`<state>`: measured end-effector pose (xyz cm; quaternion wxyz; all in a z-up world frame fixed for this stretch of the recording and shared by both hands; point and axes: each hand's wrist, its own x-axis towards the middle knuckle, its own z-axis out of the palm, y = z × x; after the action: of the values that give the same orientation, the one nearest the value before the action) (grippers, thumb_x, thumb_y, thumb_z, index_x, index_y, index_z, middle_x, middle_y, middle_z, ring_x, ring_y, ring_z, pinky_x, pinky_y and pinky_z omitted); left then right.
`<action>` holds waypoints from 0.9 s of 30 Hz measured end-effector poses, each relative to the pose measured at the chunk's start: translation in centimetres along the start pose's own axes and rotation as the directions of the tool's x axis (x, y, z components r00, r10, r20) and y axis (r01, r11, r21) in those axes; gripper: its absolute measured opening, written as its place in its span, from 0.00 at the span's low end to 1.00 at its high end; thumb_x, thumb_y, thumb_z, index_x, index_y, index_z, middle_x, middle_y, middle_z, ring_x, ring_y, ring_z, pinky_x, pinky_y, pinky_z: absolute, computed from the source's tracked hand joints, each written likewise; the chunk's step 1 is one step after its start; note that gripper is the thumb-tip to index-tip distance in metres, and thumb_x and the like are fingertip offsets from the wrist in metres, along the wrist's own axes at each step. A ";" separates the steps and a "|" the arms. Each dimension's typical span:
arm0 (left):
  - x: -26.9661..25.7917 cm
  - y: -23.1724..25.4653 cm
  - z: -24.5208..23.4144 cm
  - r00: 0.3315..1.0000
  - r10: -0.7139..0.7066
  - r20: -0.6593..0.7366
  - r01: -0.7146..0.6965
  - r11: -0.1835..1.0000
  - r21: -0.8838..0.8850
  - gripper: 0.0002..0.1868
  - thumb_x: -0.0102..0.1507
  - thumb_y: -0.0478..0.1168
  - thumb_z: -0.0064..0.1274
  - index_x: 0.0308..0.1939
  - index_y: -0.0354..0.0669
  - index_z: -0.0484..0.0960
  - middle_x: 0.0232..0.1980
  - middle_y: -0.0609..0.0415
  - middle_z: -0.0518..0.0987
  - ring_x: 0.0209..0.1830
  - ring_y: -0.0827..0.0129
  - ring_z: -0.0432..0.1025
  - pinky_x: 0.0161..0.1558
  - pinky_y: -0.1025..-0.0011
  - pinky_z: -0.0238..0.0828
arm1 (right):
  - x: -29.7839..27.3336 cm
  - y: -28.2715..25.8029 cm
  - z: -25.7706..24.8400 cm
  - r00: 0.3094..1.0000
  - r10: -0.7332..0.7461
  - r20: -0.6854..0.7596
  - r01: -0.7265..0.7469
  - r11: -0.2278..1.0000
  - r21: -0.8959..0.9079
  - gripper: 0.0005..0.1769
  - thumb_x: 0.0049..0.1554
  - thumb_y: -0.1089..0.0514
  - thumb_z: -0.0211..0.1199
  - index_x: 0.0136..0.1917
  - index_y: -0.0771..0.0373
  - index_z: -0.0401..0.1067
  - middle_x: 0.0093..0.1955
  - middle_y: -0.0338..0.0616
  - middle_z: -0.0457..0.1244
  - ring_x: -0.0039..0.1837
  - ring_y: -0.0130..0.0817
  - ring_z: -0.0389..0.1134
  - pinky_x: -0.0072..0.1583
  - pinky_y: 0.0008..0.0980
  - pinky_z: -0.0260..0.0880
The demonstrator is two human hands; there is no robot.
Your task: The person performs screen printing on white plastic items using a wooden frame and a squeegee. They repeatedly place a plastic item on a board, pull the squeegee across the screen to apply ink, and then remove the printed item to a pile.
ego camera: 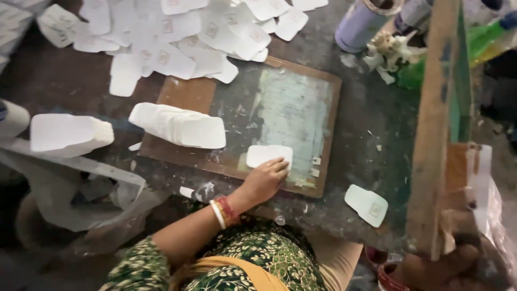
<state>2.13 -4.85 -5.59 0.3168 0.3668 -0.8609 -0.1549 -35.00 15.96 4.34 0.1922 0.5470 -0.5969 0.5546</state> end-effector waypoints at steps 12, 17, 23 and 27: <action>3.1 2.9 3.1 0.986 0.084 0.142 -0.078 0.996 -0.045 0.18 0.55 0.31 0.51 0.49 0.35 0.84 0.61 0.45 0.79 0.69 0.53 0.69 0.68 0.63 0.66 | 8.1 -8.4 6.3 0.994 -0.048 -0.100 0.047 0.999 -0.013 0.21 0.77 0.48 0.55 0.60 0.72 0.63 0.49 0.53 0.66 0.47 0.37 0.66 0.52 0.32 0.69; 2.6 2.9 3.0 0.987 0.109 0.115 -0.100 0.992 -0.079 0.17 0.58 0.31 0.51 0.50 0.37 0.85 0.62 0.46 0.79 0.69 0.53 0.69 0.68 0.62 0.65 | 7.1 -7.3 6.7 0.987 0.006 -0.163 -0.008 1.000 -0.013 0.22 0.76 0.47 0.60 0.60 0.71 0.65 0.47 0.52 0.66 0.45 0.35 0.67 0.49 0.30 0.70; 1.5 6.2 -0.7 0.968 0.130 0.213 -0.092 0.980 -0.179 0.12 0.63 0.33 0.51 0.48 0.43 0.87 0.59 0.49 0.82 0.61 0.57 0.73 0.63 0.62 0.68 | 4.8 -7.2 8.3 0.985 0.094 -0.144 -0.059 0.972 0.229 0.23 0.73 0.46 0.68 0.58 0.71 0.71 0.47 0.53 0.67 0.44 0.33 0.69 0.47 0.29 0.72; -2.2 7.4 -4.3 0.912 -0.141 0.386 0.395 0.559 -0.729 0.11 0.66 0.42 0.55 0.47 0.38 0.84 0.44 0.50 0.84 0.41 0.63 0.77 0.45 0.64 0.73 | 2.4 -11.7 11.4 0.969 -0.009 0.249 -0.034 0.986 0.166 0.15 0.68 0.53 0.65 0.57 0.68 0.74 0.52 0.53 0.70 0.50 0.40 0.73 0.52 0.34 0.75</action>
<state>2.17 1.67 0.46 0.2915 0.2892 -0.6704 -0.6181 -21.32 7.45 8.05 0.0654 0.6226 -0.5706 0.5316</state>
